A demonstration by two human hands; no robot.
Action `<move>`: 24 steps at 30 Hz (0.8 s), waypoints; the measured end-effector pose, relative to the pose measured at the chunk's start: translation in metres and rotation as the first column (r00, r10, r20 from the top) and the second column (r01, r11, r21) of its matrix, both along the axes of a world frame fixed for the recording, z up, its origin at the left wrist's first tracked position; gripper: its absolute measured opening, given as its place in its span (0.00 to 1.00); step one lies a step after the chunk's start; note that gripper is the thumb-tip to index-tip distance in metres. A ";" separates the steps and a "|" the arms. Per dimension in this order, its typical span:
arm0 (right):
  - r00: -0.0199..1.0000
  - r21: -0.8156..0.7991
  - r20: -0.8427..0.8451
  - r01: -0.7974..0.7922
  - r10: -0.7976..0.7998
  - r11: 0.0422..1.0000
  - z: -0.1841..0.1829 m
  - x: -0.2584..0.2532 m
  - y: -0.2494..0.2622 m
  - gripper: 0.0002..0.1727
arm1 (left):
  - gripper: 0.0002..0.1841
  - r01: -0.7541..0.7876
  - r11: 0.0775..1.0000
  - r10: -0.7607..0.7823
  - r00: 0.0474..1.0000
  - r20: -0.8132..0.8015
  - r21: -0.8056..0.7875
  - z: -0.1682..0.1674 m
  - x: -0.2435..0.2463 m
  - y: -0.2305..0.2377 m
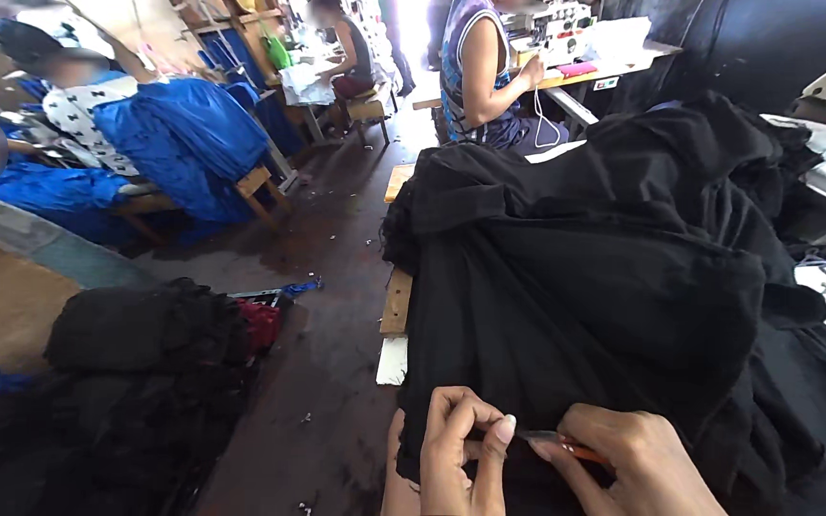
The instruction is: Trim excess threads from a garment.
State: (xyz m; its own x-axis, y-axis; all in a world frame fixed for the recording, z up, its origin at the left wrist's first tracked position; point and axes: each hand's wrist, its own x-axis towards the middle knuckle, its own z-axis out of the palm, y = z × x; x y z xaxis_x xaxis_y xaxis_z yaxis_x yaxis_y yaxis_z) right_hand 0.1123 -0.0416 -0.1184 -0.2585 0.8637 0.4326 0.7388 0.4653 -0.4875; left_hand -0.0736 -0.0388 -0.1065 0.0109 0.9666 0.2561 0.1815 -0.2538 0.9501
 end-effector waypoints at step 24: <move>0.995 0.020 -0.095 0.024 -0.022 1.000 -0.004 -0.003 0.004 0.22 | 0.03 -0.026 1.000 0.027 1.000 -0.004 0.014 -0.005 0.006 0.008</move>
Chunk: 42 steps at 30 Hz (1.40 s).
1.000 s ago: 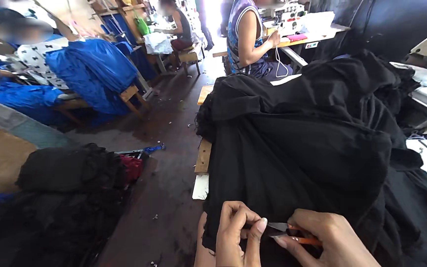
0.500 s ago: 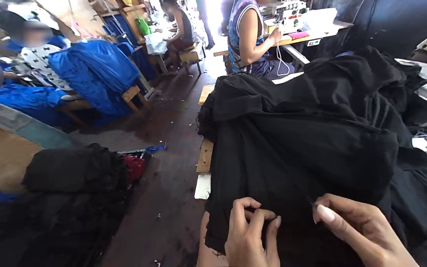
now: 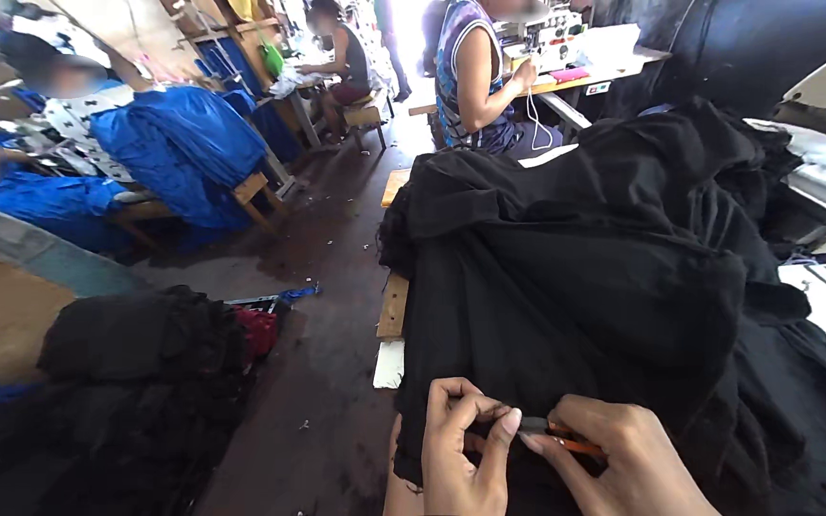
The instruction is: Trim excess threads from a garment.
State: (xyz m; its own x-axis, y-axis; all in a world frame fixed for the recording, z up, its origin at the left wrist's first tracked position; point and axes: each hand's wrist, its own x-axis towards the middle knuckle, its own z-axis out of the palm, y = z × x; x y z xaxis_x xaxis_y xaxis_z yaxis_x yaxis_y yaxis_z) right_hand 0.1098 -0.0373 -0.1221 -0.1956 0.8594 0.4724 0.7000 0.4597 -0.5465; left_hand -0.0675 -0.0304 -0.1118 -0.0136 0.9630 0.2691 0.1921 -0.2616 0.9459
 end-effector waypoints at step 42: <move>0.920 0.017 -0.391 -0.013 0.019 1.000 0.041 0.042 0.009 0.15 | 0.12 0.039 0.994 0.014 0.884 -0.467 0.103 0.022 -0.001 0.001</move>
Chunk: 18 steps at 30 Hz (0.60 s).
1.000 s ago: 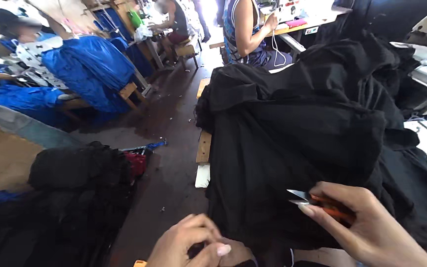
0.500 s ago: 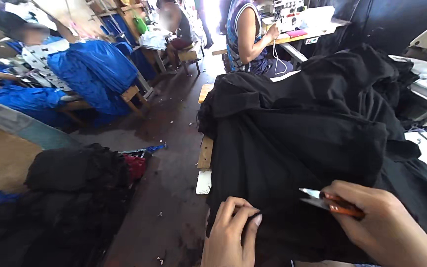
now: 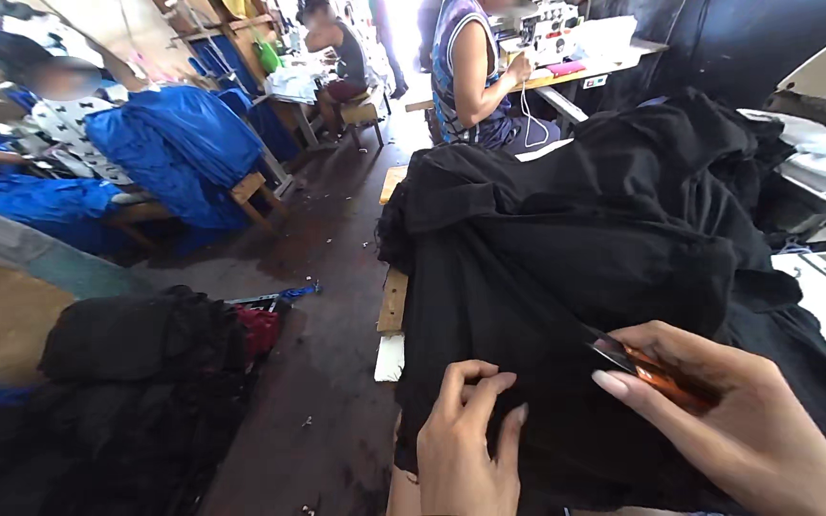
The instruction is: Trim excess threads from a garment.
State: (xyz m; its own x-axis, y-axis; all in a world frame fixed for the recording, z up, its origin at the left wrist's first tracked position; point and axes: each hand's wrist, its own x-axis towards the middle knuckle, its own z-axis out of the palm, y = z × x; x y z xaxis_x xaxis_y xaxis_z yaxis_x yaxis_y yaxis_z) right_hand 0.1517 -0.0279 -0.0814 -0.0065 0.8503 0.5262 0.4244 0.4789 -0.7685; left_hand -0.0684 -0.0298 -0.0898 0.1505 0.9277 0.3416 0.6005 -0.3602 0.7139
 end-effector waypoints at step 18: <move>0.898 0.160 0.435 -0.011 -0.060 0.987 -0.040 -0.033 0.014 0.24 | 0.05 -0.103 0.995 0.082 0.876 0.476 0.017 -0.023 0.007 0.017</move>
